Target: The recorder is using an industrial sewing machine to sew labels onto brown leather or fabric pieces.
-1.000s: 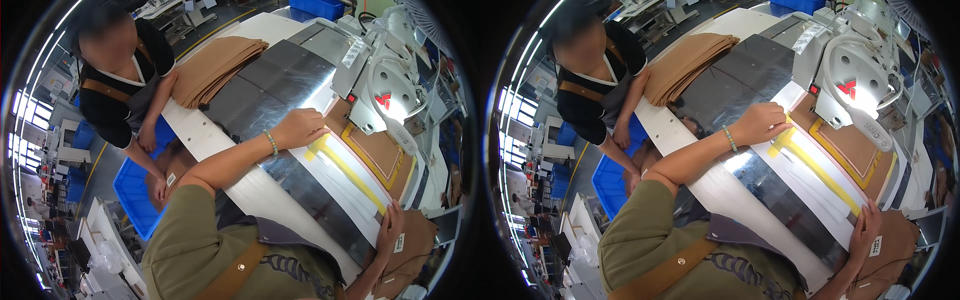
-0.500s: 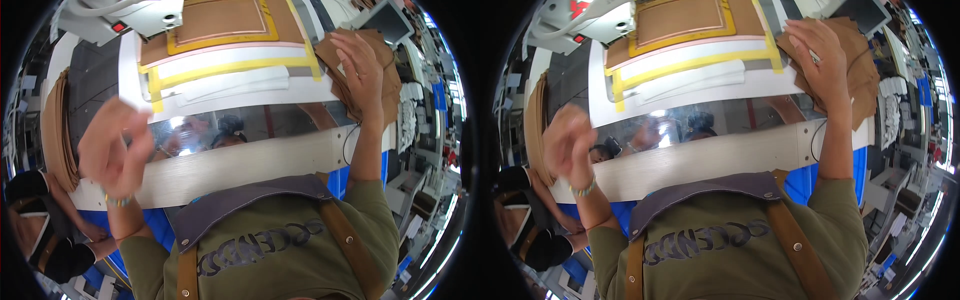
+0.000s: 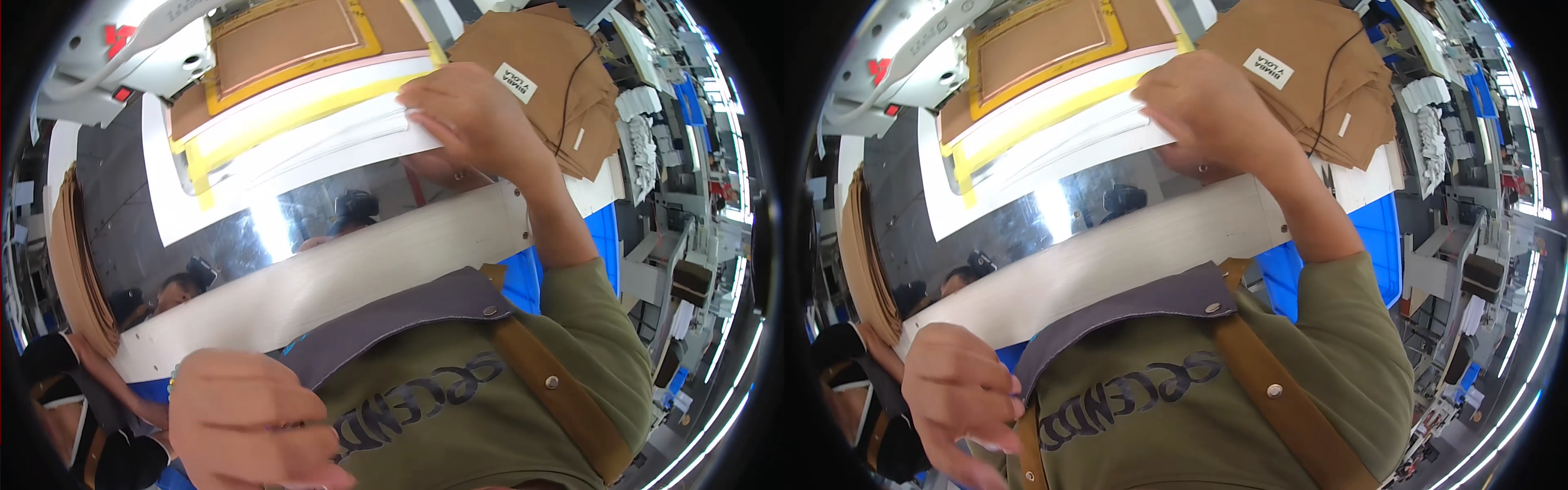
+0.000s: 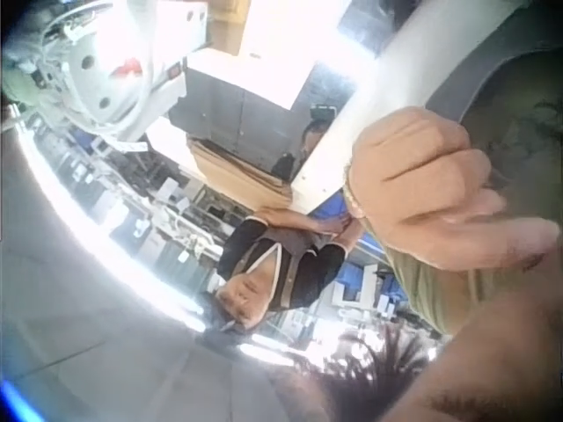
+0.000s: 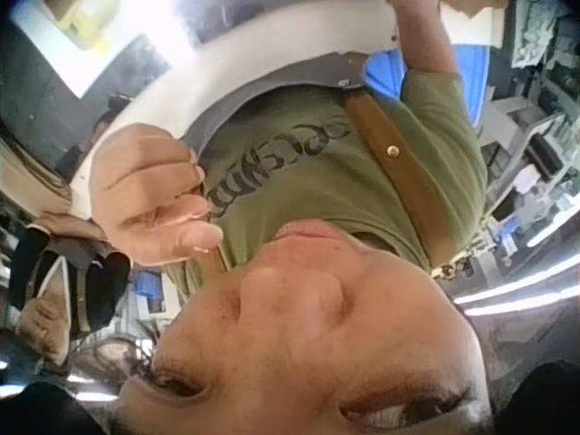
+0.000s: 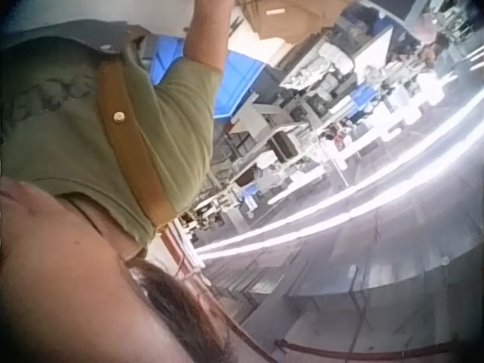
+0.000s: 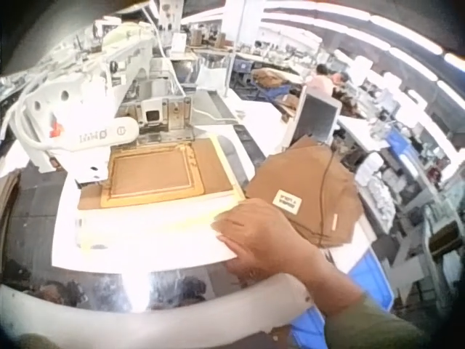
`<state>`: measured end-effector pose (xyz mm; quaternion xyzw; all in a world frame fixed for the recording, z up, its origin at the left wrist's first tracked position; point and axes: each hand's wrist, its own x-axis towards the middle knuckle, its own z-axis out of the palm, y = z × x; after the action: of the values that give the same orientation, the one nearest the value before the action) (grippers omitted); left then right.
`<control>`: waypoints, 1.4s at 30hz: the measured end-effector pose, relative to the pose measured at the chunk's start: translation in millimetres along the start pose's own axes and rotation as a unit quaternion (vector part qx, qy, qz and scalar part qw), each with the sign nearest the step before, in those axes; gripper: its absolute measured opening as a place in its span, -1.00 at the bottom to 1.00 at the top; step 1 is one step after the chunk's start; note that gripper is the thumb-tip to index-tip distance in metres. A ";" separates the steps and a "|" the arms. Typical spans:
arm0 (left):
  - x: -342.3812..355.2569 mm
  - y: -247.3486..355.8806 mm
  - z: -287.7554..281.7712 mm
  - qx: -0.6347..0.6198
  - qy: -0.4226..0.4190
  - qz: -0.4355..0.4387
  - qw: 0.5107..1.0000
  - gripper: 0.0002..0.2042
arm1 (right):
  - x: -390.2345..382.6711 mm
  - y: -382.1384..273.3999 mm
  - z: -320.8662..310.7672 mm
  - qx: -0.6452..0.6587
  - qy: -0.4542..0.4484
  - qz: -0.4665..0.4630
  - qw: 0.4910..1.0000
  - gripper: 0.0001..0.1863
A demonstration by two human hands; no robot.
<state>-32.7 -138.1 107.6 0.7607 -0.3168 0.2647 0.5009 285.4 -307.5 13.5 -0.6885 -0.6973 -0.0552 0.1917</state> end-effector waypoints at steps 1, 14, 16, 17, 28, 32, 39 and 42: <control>-2.2 -9.9 -0.3 0.014 -0.011 -0.055 0.998 -0.61 | -17.7 17.9 -3.5 -0.038 0.030 0.032 0.998 -0.77; -34.3 -90.5 -6.5 0.144 0.040 -0.277 0.949 -0.70 | -100.3 135.0 -4.9 -0.062 -0.009 0.349 0.935 -0.76; -39.0 -90.1 -6.8 0.087 0.043 -0.304 0.948 -0.69 | -102.0 149.8 -9.0 -0.029 -0.020 0.370 0.929 -0.82; -39.9 -90.5 -6.6 0.090 0.044 -0.302 0.948 -0.69 | -112.4 168.9 -12.5 0.010 -0.005 0.350 0.937 -0.84; -66.8 -96.3 -12.7 0.079 0.075 -0.326 0.939 -0.72 | -16.1 144.6 -24.3 0.271 0.116 0.286 0.912 -0.61; -75.8 -111.5 -33.8 0.142 0.091 -0.371 0.913 -0.73 | 56.9 122.6 -9.8 0.245 0.050 0.216 0.944 -0.70; -110.7 -125.0 -82.4 0.336 0.120 -0.400 0.844 -0.73 | 179.6 89.5 49.0 0.020 0.025 0.095 0.995 -0.79; -115.5 -142.5 -97.1 0.395 0.108 -0.380 0.829 -0.72 | 186.7 67.1 58.0 0.064 -0.028 0.129 0.989 -0.74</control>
<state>-10.7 19.6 -25.6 0.9206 0.1849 0.2362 0.2500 344.2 -109.3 11.6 -0.7602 -0.6100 0.0337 0.2211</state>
